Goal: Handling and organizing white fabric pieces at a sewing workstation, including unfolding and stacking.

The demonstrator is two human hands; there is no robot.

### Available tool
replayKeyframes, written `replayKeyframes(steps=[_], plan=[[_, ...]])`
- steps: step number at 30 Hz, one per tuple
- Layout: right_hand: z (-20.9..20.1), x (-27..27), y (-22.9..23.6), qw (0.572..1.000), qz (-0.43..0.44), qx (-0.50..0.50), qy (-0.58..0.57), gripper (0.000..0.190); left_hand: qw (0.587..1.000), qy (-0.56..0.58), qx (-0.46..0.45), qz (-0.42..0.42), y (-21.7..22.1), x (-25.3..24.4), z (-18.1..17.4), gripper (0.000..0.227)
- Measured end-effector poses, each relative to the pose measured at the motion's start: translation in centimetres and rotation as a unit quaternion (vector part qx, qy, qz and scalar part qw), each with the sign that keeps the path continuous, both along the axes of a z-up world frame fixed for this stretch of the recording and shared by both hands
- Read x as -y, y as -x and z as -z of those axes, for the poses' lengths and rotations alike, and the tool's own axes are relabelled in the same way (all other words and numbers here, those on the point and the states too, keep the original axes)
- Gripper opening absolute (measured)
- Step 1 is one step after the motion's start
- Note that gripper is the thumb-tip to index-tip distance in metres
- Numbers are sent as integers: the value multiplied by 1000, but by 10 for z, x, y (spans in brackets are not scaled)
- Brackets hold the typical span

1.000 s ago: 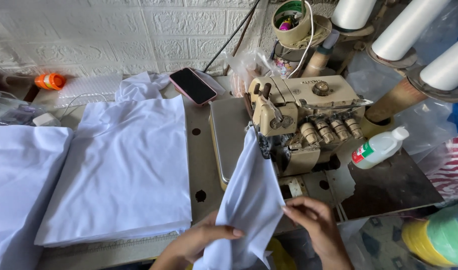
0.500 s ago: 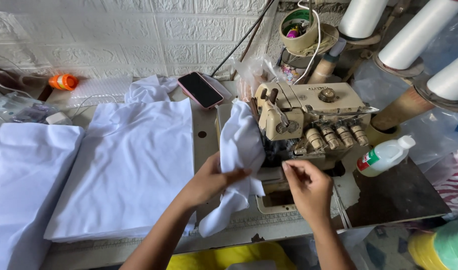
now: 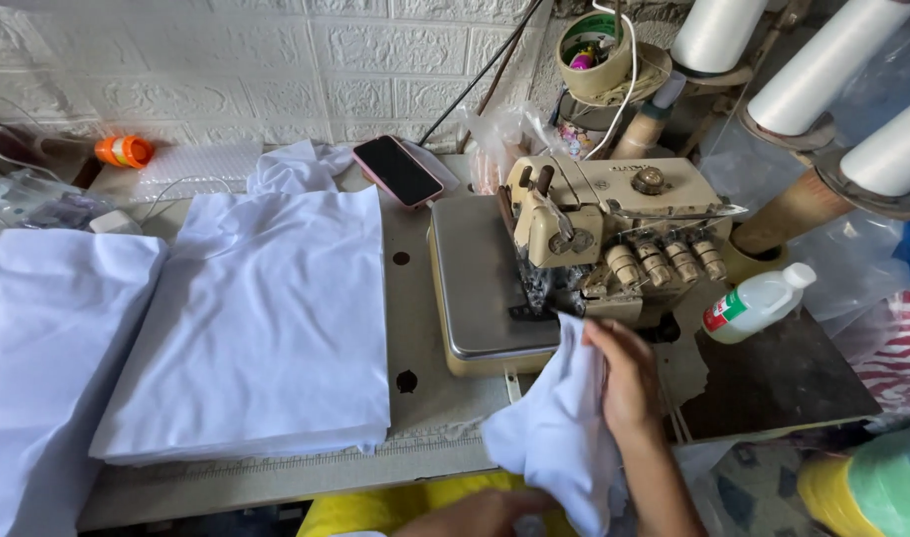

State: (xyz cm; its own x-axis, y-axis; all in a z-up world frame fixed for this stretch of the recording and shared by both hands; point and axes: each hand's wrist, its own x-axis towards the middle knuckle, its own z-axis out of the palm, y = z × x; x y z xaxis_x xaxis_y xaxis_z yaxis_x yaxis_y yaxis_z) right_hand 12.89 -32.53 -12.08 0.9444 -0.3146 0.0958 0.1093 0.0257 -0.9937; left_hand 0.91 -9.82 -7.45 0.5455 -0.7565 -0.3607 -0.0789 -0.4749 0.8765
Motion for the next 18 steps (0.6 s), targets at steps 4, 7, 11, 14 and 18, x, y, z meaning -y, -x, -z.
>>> replayKeyframes(steps=[4, 7, 11, 14, 18], plan=[[-37, -7, 2, 996, -37, 37, 74, 24, 987, -71, 48, -138, -8, -8, -45, 39], [-41, -1, 14, 991, -111, 60, 40, 26, 940, 131, 182, -256, -23, -9, -33, 37], [-61, 8, 50, 931, -343, 128, 4, 26, 945, 167, 226, -169, -36, -8, -46, 59], [-80, 15, 72, 921, -362, 138, -36, 26, 963, 124, 232, -53, -34, -18, -47, 42], [-83, 31, 65, 963, -228, 136, -36, 27, 968, 206, 143, 3, -23, -46, -54, 43]])
